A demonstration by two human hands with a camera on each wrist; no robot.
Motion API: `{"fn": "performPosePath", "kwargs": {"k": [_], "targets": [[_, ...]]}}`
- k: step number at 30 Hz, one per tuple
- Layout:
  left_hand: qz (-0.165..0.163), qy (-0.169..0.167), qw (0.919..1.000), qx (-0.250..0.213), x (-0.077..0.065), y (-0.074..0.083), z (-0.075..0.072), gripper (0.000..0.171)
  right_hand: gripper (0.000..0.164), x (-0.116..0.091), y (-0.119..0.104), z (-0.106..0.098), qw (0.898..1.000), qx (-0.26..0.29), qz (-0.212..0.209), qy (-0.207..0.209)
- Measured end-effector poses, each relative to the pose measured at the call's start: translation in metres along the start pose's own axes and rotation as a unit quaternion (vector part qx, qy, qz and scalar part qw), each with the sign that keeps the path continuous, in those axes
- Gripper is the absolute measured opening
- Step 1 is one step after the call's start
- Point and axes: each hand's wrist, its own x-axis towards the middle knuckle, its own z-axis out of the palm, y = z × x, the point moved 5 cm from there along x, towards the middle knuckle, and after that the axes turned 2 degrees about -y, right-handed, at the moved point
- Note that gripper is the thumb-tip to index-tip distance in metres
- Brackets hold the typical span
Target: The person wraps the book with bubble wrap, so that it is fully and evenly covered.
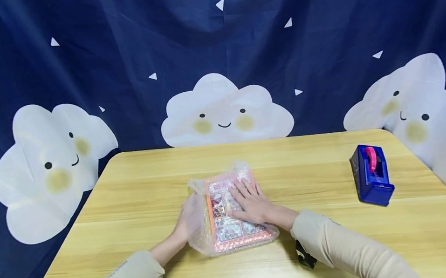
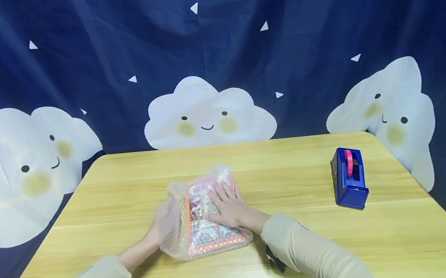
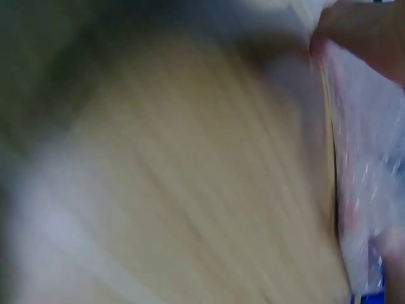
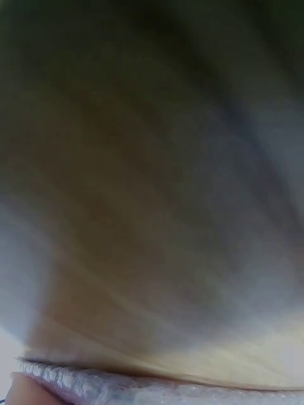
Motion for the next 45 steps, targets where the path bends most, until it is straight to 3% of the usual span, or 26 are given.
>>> {"fn": "performPosePath", "kwargs": {"k": [4, 6, 11, 13, 17, 20, 25, 30, 32, 34, 37, 40, 45], "targets": [[-0.026, 0.049, 0.9954, 0.078, 0.001, 0.006, 0.013, 0.052, 0.077, -0.001, 0.000, -0.002, 1.000, -0.002, -0.001, 0.002], [-0.043, 0.056, 0.9943, 0.080, 0.001, 0.009, 0.020, 0.054, 0.077, -0.002, 0.000, -0.003, 1.000, -0.003, 0.000, 0.005], [-0.046, 0.106, 0.9930, 0.023, 0.005, 0.010, 0.036, 0.049, 0.076, -0.001, 0.001, -0.003, 1.000, -0.010, 0.002, 0.003], [-0.055, 0.131, 0.9896, -0.022, 0.006, 0.008, 0.041, 0.047, 0.075, 0.000, 0.001, -0.002, 1.000, -0.011, -0.002, 0.000], [-0.083, 0.166, 0.9734, -0.134, 0.005, 0.000, 0.046, 0.047, 0.076, 0.002, -0.001, 0.001, 1.000, -0.007, -0.008, -0.002], [-0.090, 0.171, 0.9617, -0.195, 0.004, -0.003, 0.045, 0.047, 0.077, 0.002, -0.001, 0.000, 1.000, -0.004, -0.004, 0.004], [-0.088, 0.163, 0.9633, -0.194, 0.005, -0.003, 0.043, 0.048, 0.068, 0.000, 0.002, -0.001, 1.000, 0.015, 0.003, 0.015], [-0.083, 0.149, 0.9754, -0.139, 0.007, 0.001, 0.049, 0.051, 0.052, 0.001, 0.004, -0.003, 0.997, 0.077, 0.008, 0.024], [-0.081, 0.135, 0.9852, -0.068, 0.009, 0.003, 0.056, 0.053, 0.053, 0.001, 0.007, -0.006, 0.991, 0.132, 0.011, 0.029], [-0.074, 0.123, 0.9891, 0.031, 0.011, 0.006, 0.064, 0.055, 0.055, 0.002, 0.010, -0.008, 0.977, 0.212, 0.014, 0.030], [-0.070, 0.096, 0.9747, 0.189, 0.012, 0.007, 0.076, 0.060, 0.057, 0.003, 0.014, -0.009, 0.946, 0.324, 0.013, 0.015], [-0.054, 0.059, 0.9575, 0.277, 0.013, 0.007, 0.087, 0.070, 0.056, 0.003, 0.016, -0.009, 0.924, 0.381, 0.016, -0.006], [-0.030, 0.017, 0.9367, 0.349, 0.015, 0.006, 0.096, 0.084, 0.057, 0.004, 0.019, -0.010, 0.916, 0.400, 0.023, -0.009]]}}
